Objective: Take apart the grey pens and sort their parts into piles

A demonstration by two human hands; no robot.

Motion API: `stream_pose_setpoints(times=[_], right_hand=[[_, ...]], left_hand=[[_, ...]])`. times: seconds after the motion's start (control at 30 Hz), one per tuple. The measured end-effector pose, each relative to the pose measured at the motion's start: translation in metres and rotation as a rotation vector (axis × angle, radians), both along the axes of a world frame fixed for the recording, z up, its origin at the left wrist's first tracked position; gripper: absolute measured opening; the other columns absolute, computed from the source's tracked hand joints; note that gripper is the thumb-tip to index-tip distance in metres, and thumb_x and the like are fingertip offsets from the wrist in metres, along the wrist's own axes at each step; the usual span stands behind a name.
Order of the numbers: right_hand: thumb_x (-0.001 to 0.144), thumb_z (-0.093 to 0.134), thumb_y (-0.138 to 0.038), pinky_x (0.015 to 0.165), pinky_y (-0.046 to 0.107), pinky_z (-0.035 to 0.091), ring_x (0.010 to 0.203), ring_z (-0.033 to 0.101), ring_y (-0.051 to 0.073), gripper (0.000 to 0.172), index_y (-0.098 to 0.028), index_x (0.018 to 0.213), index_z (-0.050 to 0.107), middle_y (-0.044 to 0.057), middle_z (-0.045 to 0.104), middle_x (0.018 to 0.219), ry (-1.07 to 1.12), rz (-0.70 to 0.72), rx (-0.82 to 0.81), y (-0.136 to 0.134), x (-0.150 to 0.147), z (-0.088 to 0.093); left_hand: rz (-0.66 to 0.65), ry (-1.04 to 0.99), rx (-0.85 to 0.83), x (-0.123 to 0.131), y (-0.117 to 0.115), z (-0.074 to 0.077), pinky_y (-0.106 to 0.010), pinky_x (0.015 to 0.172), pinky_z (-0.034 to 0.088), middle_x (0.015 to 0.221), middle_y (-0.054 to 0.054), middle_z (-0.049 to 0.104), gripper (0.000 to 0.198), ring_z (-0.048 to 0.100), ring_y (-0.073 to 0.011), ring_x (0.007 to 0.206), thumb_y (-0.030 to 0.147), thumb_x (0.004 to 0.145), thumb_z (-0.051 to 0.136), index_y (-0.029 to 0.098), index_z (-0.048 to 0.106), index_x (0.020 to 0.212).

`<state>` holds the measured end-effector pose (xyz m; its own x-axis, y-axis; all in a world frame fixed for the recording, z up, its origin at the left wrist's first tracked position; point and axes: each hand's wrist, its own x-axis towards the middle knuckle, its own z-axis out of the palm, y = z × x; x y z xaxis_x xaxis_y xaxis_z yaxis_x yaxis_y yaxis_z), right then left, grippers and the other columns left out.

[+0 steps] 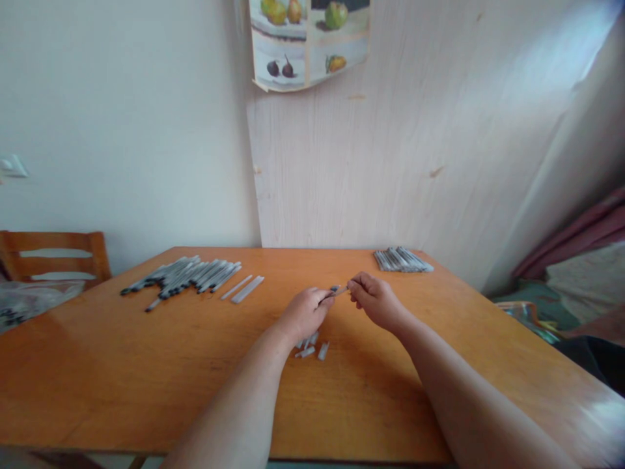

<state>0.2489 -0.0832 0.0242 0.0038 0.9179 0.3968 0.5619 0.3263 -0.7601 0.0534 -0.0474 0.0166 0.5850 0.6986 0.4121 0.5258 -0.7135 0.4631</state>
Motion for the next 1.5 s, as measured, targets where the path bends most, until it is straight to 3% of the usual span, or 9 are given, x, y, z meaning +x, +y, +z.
stream_pose_setpoints(times=[0.13,0.43,0.57,0.73,0.97,1.27,1.4,1.5], right_hand=[[0.088,0.048,-0.045,0.051,0.023,0.042,0.053,0.055,0.011,0.027,-0.020,0.079,0.053,0.000,0.061,0.067,0.074,-0.009,-0.025,0.0025,0.0008,-0.0018],[0.085,0.052,-0.047,0.045,0.022,0.037,0.048,0.050,0.009,0.029,-0.019,0.078,0.051,-0.001,0.061,0.064,0.293,0.041,-0.123,0.0012,-0.0046,0.0009],[0.084,0.054,-0.047,0.046,0.022,0.037,0.049,0.051,0.009,0.029,-0.019,0.077,0.051,-0.001,0.060,0.064,0.356,0.055,-0.108,0.0014,-0.0031,0.0020],[0.082,0.055,-0.048,0.046,0.022,0.039,0.049,0.051,0.009,0.031,-0.018,0.076,0.052,0.001,0.061,0.064,0.410,0.045,-0.102,0.0030,-0.0003,0.0020],[0.080,0.059,-0.048,0.043,0.022,0.036,0.046,0.048,0.008,0.032,-0.017,0.073,0.053,0.002,0.062,0.062,0.498,0.075,-0.163,-0.0001,-0.0019,0.0054],[0.078,0.062,-0.047,0.041,0.022,0.033,0.043,0.047,0.008,0.032,-0.017,0.071,0.054,0.002,0.061,0.060,0.558,0.051,-0.198,0.0020,-0.0015,0.0033],[0.076,0.064,-0.048,0.042,0.022,0.034,0.045,0.047,0.008,0.033,-0.017,0.073,0.055,0.002,0.062,0.061,0.601,0.062,-0.165,0.0035,0.0002,0.0026],[0.076,0.065,-0.048,0.042,0.022,0.034,0.046,0.048,0.008,0.033,-0.017,0.073,0.055,0.003,0.062,0.062,0.635,0.060,-0.137,0.0044,0.0015,0.0023]], left_hand=[[-0.005,-0.016,-0.027,0.0009,-0.0009,0.0013,-0.025,0.068,0.042,0.083,-0.004,0.065,0.030,0.059,-0.0154,0.080,0.033,0.094,0.040,0.020,0.067,0.087],[0.069,-0.088,0.011,0.0018,0.0023,-0.0022,-0.025,0.070,0.043,0.085,-0.003,0.065,0.015,0.058,-0.0152,0.080,0.030,0.084,0.056,0.020,0.068,0.086],[0.061,-0.092,-0.051,0.0007,0.0016,-0.0028,-0.025,0.068,0.043,0.088,-0.003,0.068,0.026,0.060,-0.0159,0.080,0.040,0.090,0.047,0.022,0.066,0.092],[0.024,-0.032,-0.125,-0.0008,0.0011,-0.0016,-0.025,0.066,0.043,0.077,-0.003,0.067,0.043,0.060,-0.0155,0.073,0.045,0.095,0.033,0.020,0.065,0.081],[0.058,-0.080,-0.115,0.0018,0.0005,-0.0033,-0.024,0.064,0.043,0.084,-0.003,0.070,0.026,0.062,-0.0155,0.076,0.038,0.088,0.048,0.022,0.068,0.089],[0.072,-0.156,-0.082,0.0026,0.0016,-0.0050,-0.025,0.069,0.044,0.087,-0.002,0.070,0.020,0.061,-0.0149,0.078,0.036,0.084,0.055,0.021,0.068,0.087],[0.046,-0.189,-0.135,0.0011,0.0006,-0.0027,-0.024,0.069,0.044,0.089,-0.002,0.070,0.027,0.061,-0.0147,0.079,0.041,0.087,0.049,0.021,0.067,0.094],[0.006,-0.132,-0.187,-0.0009,0.0022,-0.0020,-0.024,0.066,0.043,0.079,-0.003,0.068,0.041,0.060,-0.0152,0.073,0.048,0.092,0.038,0.019,0.067,0.088]])
